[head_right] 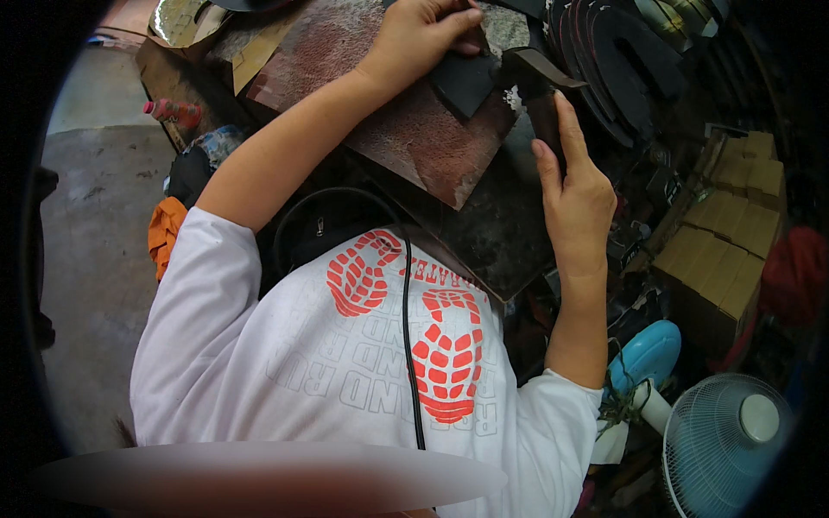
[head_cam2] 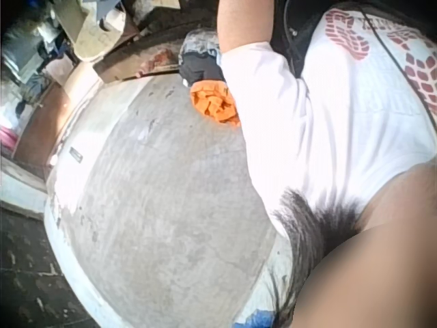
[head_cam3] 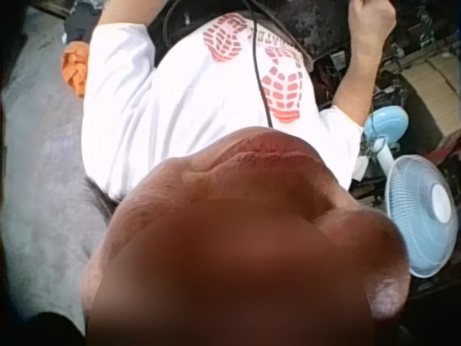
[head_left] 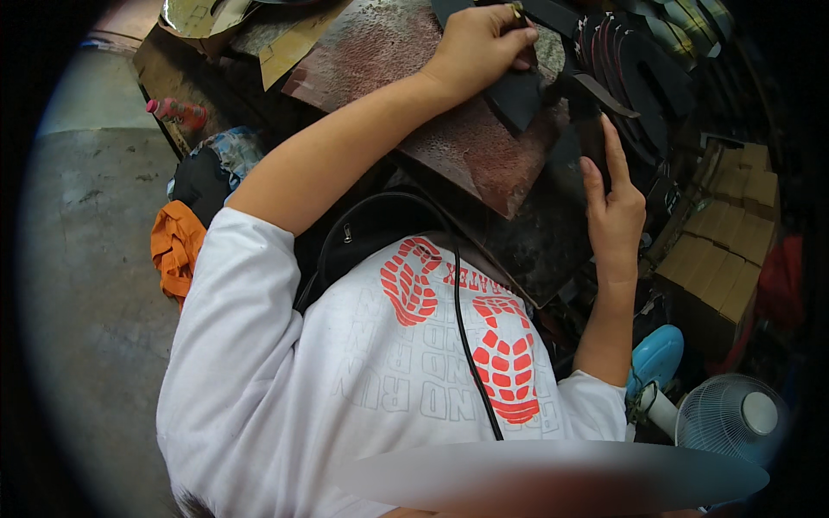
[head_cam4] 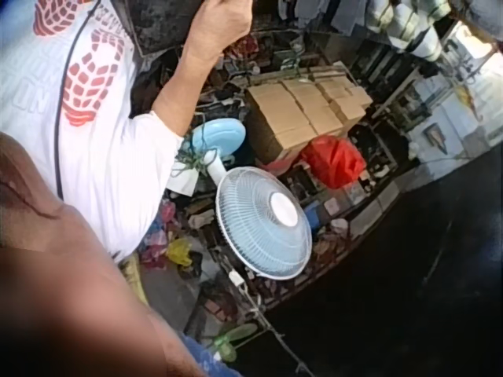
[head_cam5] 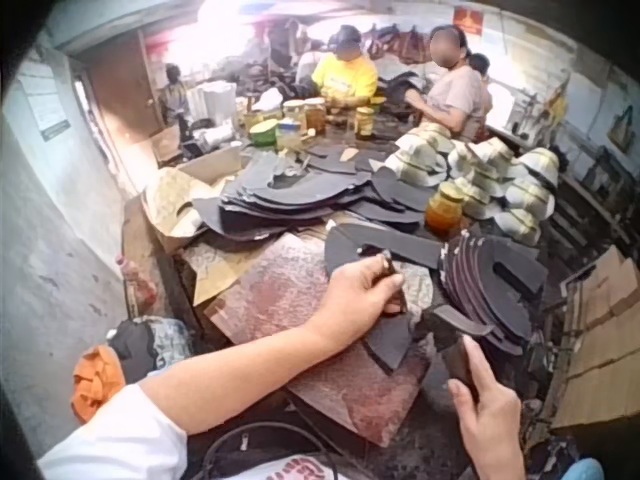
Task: The person repeatedly rubs the edges of black shoe sole pieces on a textured block using a small handheld tool. They handle multiple sole pieces one at a time, turning them over and working along the edges. The person places finished pieces aside and continues with the next piece.
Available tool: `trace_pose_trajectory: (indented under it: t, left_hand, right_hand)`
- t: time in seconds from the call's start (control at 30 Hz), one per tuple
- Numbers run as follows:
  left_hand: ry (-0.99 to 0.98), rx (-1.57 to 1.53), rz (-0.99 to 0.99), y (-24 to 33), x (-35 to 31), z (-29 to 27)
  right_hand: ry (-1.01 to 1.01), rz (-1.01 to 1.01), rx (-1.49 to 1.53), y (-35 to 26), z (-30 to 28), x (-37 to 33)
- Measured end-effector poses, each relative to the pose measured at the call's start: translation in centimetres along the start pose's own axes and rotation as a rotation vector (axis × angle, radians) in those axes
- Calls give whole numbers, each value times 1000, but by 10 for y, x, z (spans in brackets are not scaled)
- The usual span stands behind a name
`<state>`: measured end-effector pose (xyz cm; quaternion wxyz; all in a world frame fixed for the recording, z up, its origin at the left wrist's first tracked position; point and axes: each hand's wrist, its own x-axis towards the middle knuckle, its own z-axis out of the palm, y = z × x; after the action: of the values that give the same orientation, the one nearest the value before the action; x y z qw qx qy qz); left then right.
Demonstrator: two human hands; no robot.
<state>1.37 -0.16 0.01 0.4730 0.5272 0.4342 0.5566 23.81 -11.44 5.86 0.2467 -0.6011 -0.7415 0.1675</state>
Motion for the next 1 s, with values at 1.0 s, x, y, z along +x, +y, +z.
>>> trace_pose_trajectory:
  t: [1.0]
  left_hand:
    - [-40, 719, 775, 4, -14, 15]
  right_hand:
    - [496, -351, 411, -21, -92, -12]
